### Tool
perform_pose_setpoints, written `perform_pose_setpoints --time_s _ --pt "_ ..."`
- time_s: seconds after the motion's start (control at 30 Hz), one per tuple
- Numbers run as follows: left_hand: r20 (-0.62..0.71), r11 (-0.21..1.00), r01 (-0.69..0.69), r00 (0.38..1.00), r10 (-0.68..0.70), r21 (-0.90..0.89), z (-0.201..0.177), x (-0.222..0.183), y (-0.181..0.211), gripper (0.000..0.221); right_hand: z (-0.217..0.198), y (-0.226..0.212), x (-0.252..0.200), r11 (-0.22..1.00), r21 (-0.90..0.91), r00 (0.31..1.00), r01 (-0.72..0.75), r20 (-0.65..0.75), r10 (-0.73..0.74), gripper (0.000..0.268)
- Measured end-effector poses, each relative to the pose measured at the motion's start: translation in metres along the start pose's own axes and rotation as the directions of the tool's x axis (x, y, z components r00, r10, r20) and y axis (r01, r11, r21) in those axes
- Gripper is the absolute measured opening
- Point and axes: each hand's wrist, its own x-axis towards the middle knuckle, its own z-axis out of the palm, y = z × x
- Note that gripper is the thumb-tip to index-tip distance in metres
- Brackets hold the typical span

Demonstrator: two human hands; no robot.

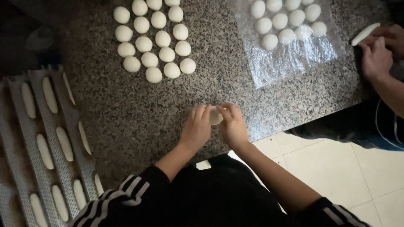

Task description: The person shapes small dough balls into long bread sticks by rolling them on a counter and then places them onto a specialized baking tray. The video also includes a segment where the person scoops rice from a cooker into a bowl.

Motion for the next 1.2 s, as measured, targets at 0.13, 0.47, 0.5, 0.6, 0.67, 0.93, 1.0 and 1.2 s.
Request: perform_pose_setpoints --time_s 0.13,0.47,0.5,0.6,0.67,0.93,1.0,1.2 --pt "0.015 0.965 -0.21 0.978 0.21 0.155 0.034 -0.017 -0.012 0.047 0.012 -0.02 -0.025 0.98 -0.176 0.992 0.095 -0.068 -0.108 0.054" --pt "0.012 0.992 -0.094 0.995 0.095 -0.085 0.065 -0.025 -0.035 0.046 0.028 0.016 -0.018 0.988 -0.065 0.99 0.139 -0.005 -0.14 0.04" --pt "0.007 0.992 -0.096 0.995 0.097 -0.086 0.048 -0.021 -0.025 0.046 0.017 0.006 -0.016 0.987 -0.07 0.99 0.142 -0.007 -0.143 0.04" --pt "-0.04 0.994 -0.101 0.994 0.102 0.04 0.022 -0.021 -0.011 0.053 0.006 -0.018 -0.02 0.999 -0.022 0.995 0.028 -0.091 -0.03 0.039" --pt "-0.008 0.981 -0.172 0.985 0.173 0.093 0.035 -0.022 -0.02 0.05 0.02 -0.019 -0.022 0.987 -0.106 0.98 0.12 -0.144 -0.135 0.039" --pt "-0.022 0.916 -0.352 0.932 0.362 0.192 0.086 -0.039 -0.055 0.049 0.034 -0.007 -0.042 0.934 -0.252 0.95 0.253 -0.12 -0.29 0.058" --pt "-0.019 0.937 -0.331 0.942 0.335 0.11 0.075 -0.042 -0.046 0.048 0.027 -0.013 -0.041 0.952 -0.22 0.963 0.213 -0.117 -0.243 0.055" --pt "-0.095 0.969 -0.213 0.97 0.225 0.126 0.025 -0.041 -0.018 0.052 0.026 -0.014 -0.041 0.988 -0.088 0.97 0.127 -0.198 -0.142 0.042"
